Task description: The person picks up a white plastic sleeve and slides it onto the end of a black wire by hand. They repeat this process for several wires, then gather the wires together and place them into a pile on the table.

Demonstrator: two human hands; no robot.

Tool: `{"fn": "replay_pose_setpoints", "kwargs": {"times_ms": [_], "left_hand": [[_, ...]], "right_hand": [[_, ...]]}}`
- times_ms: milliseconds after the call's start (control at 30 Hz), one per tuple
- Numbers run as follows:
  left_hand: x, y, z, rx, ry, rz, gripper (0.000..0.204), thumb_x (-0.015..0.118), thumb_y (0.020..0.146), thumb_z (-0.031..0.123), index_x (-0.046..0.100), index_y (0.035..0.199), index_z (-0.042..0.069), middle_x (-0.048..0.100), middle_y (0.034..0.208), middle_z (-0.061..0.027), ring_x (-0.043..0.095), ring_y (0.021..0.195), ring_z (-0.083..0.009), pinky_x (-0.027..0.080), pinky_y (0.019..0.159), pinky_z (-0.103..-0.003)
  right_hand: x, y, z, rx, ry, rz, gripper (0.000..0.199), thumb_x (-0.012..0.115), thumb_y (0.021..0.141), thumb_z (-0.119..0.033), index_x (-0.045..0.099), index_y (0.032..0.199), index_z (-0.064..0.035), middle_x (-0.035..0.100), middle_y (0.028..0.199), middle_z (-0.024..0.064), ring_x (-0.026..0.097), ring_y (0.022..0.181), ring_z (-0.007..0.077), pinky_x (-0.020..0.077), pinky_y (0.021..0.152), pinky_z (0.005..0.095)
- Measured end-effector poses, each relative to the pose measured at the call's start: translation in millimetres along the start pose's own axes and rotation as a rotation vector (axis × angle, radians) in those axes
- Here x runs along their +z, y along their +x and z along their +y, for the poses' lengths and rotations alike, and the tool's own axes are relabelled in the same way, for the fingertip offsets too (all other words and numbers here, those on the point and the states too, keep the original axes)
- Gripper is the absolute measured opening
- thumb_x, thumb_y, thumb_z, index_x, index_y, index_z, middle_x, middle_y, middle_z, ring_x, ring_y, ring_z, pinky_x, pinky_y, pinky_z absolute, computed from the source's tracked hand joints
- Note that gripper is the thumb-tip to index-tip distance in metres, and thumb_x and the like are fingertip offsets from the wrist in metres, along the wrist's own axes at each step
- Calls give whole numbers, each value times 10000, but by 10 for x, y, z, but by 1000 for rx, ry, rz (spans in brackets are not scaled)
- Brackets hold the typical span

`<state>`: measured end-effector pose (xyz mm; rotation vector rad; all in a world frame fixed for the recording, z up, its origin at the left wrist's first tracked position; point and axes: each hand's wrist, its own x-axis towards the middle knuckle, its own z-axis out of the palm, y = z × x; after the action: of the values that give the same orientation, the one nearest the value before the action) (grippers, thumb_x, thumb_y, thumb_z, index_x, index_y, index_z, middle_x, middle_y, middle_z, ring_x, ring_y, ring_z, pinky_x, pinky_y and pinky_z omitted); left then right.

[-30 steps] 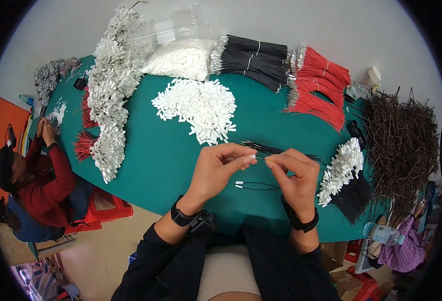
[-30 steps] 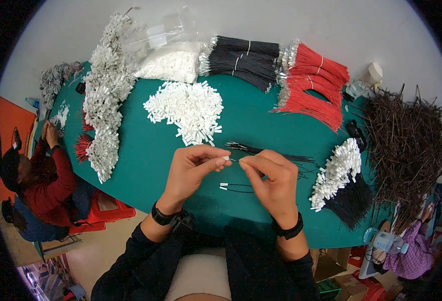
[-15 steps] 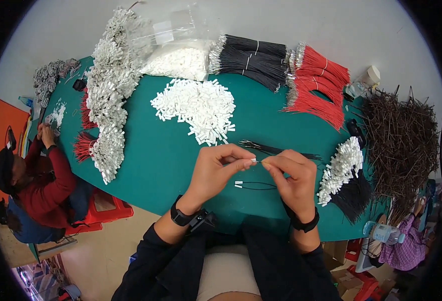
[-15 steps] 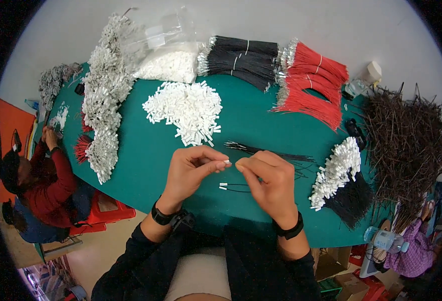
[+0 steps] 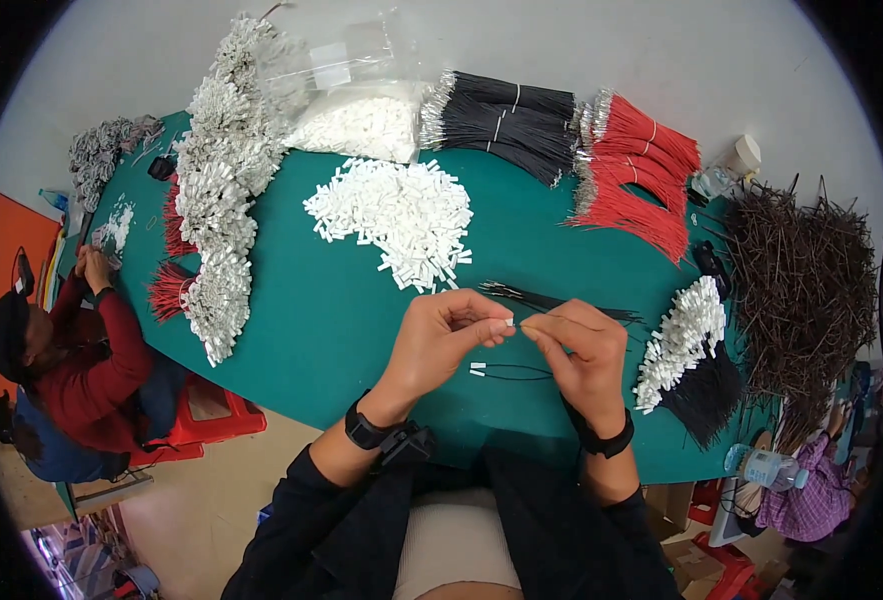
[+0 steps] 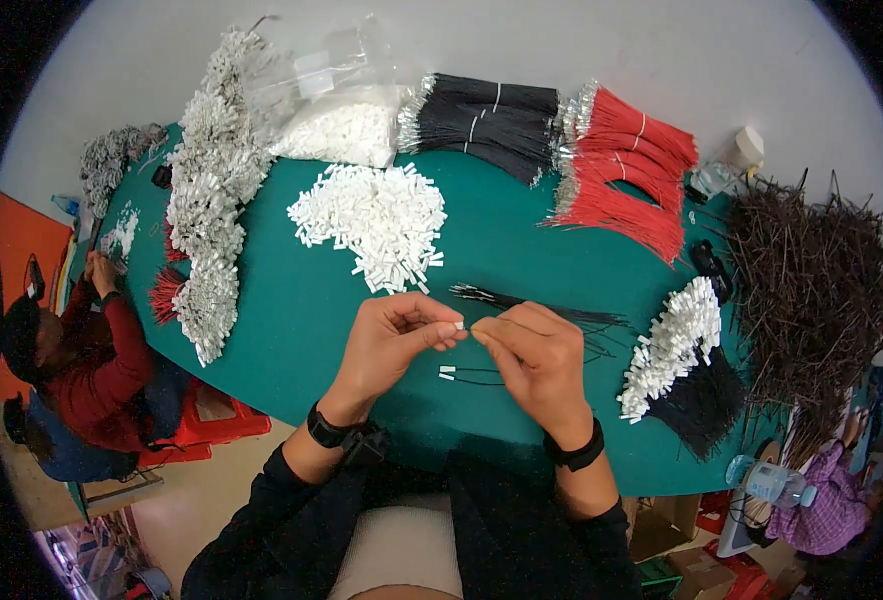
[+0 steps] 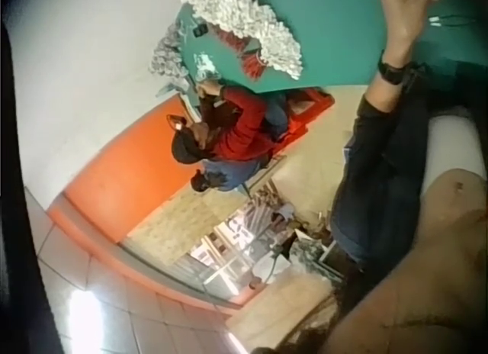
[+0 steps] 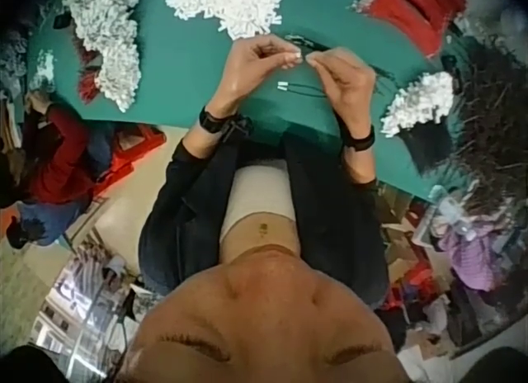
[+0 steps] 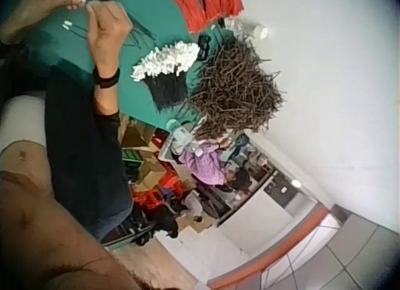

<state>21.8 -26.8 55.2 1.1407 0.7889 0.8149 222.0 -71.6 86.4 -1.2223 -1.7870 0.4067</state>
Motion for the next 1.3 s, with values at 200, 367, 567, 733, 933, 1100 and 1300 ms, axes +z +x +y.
{"fn": "replay_pose_setpoints", "kwargs": {"times_ms": [200, 367, 567, 733, 933, 1100, 1300], "left_hand": [[33, -4, -17, 6, -33, 3, 125, 707, 950, 42, 723, 1051, -31, 760, 930, -108, 717, 853, -135, 560, 743, -254], [32, -12, -59, 7, -43, 10, 124, 712, 951, 52, 726, 1044, -28, 760, 933, -105, 711, 846, -129, 560, 751, -254], [-75, -72, -172, -23, 203, -10, 127, 734, 935, 66, 742, 1023, -24, 762, 936, -77, 704, 840, -112, 554, 759, -247], [-124, -195, -263, -142, 341, -95, 109, 753, 913, 78, 756, 1000, 12, 762, 926, -64, 696, 826, -106, 545, 750, -254], [-364, -40, -243, 313, 1063, 106, 89, 778, 818, 69, 735, 894, 53, 712, 916, -63, 661, 877, -252, 540, 795, -356], [-506, 238, -233, 402, 1258, 175, 118, 775, 766, 64, 708, 864, 57, 653, 943, -64, 588, 940, -318, 517, 830, -411], [-514, 298, -296, 464, 1322, 135, 128, 775, 793, 54, 705, 900, 46, 654, 956, -65, 605, 926, -281, 523, 810, -388]], "right_hand": [[47, -25, 16, 14, 2, 10, 169, 766, 747, 43, 737, 905, -10, 674, 780, 92, 637, 674, 253, 510, 604, 344], [68, -27, 6, -2, -14, 25, 162, 763, 745, 50, 731, 892, -11, 659, 760, 94, 634, 667, 257, 508, 604, 346], [-57, -159, 1, 98, -116, -206, 99, 773, 781, 4, 740, 873, -8, 667, 745, 114, 642, 661, 270, 495, 581, 348], [-52, -366, 78, 177, -83, -325, 94, 776, 794, -32, 733, 873, -8, 669, 761, 133, 640, 666, 310, 507, 595, 389], [-41, -441, 148, 236, -163, -419, 122, 773, 789, -46, 724, 893, -6, 671, 827, 137, 644, 770, 339, 525, 690, 423], [44, -180, 328, 183, -364, -262, 132, 765, 772, -44, 704, 884, -7, 651, 857, 135, 637, 873, 346, 525, 769, 437], [251, -66, 674, 82, -517, -184, 101, 748, 770, -29, 692, 853, -14, 633, 845, 126, 632, 871, 338, 524, 763, 444]]}}
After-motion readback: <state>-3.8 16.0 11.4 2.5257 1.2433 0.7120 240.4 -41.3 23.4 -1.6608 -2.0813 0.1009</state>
